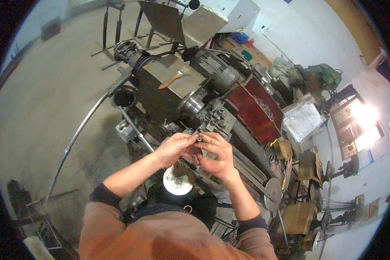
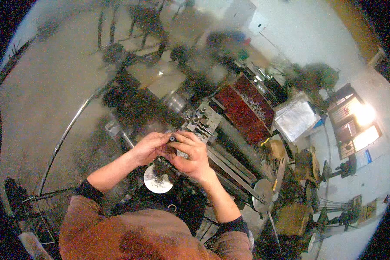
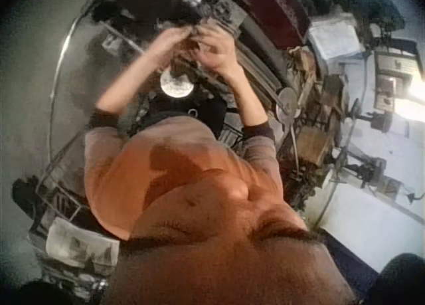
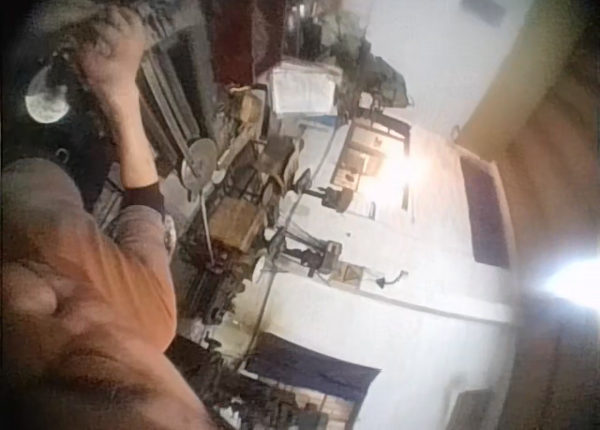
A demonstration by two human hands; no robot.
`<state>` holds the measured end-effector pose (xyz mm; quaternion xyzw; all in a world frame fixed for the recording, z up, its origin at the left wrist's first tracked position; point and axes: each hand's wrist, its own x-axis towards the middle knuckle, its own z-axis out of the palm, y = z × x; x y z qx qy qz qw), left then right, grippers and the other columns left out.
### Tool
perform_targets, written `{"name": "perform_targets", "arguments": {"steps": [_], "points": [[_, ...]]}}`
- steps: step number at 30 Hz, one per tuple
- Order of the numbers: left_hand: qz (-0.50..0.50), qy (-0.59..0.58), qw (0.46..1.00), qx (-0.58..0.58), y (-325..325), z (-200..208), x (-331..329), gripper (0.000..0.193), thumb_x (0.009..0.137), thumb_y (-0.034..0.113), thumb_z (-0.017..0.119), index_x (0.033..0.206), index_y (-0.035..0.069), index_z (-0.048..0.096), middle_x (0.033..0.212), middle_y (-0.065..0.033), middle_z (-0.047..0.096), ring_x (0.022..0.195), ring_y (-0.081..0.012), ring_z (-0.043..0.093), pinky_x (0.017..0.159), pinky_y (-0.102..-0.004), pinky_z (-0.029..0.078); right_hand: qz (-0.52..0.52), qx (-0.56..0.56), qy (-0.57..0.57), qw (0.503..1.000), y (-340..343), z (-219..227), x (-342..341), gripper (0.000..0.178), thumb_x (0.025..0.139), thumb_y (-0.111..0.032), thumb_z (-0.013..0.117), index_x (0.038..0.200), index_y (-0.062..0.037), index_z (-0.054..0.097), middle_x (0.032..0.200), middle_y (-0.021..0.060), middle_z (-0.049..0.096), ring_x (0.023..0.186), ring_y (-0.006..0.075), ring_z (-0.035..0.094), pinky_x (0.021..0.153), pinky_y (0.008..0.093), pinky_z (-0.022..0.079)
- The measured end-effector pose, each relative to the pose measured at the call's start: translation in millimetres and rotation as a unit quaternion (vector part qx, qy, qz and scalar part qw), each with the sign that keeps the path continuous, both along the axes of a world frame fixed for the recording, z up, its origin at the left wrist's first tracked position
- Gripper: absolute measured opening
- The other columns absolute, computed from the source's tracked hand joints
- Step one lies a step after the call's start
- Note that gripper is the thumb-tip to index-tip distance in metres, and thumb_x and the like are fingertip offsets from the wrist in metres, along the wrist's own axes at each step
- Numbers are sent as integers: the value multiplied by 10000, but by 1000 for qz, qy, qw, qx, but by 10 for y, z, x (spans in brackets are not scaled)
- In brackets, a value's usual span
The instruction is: The person operates a metal lathe in a workshop, repeatedly loading small cylindrical metal parts into the chuck, machining them, and removing the finished pieces. The person places the finished parts into a metal basket on the floor.
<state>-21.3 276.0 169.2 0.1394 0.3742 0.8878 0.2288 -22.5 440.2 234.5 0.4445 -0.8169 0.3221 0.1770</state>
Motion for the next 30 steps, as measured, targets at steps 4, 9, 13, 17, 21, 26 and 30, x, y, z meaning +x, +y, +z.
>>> {"name": "perform_targets", "arguments": {"steps": [4,9,13,17,21,26,30], "points": [[18,-1,1000,3,221,-14,-63,308,898,291,519,881,-4,607,758,-76,635,645,-147,620,603,-280,515,-60,21,-14,998,170,-67,83,409,532,-88,629,937,-35,632,1160,180,543,1030,343,530,855,402,453],[132,173,947,-235,250,98,-91,262,850,225,595,848,-33,642,680,-46,608,604,-92,555,543,-255,452,-79,52,-40,995,355,-106,184,439,540,-122,621,973,-46,630,1115,189,543,969,352,528,825,405,453],[102,168,930,-311,265,163,-39,252,848,221,595,844,-24,653,624,-30,603,558,-82,550,521,-248,444,-50,54,-69,995,383,-127,106,370,548,-113,629,910,-37,639,976,152,594,856,329,550,746,389,465],[100,168,921,-338,231,134,-56,249,853,222,586,843,-16,658,611,-31,599,553,-79,547,526,-247,445,-26,70,-85,994,357,-83,35,309,549,-116,635,846,-32,648,916,133,612,803,314,554,708,383,468],[66,227,875,-424,-38,119,-176,289,870,277,548,909,9,648,649,-65,621,587,-115,578,564,-283,467,-19,118,-88,989,321,-22,-198,269,555,-131,635,804,-31,654,901,124,620,780,310,555,703,385,470],[260,350,664,-608,-1123,252,-206,300,852,291,535,1004,44,616,777,-171,629,736,-307,619,647,-390,479,-124,237,46,962,152,-83,-937,261,532,-186,625,769,-94,683,857,103,621,920,278,539,808,406,425],[305,207,419,-830,-2078,456,208,339,826,298,565,1053,47,584,753,-182,615,736,-346,595,661,-439,464,-222,329,-7,918,27,-340,-1371,235,547,-245,644,728,-100,686,839,108,626,930,271,542,859,414,388]]}}
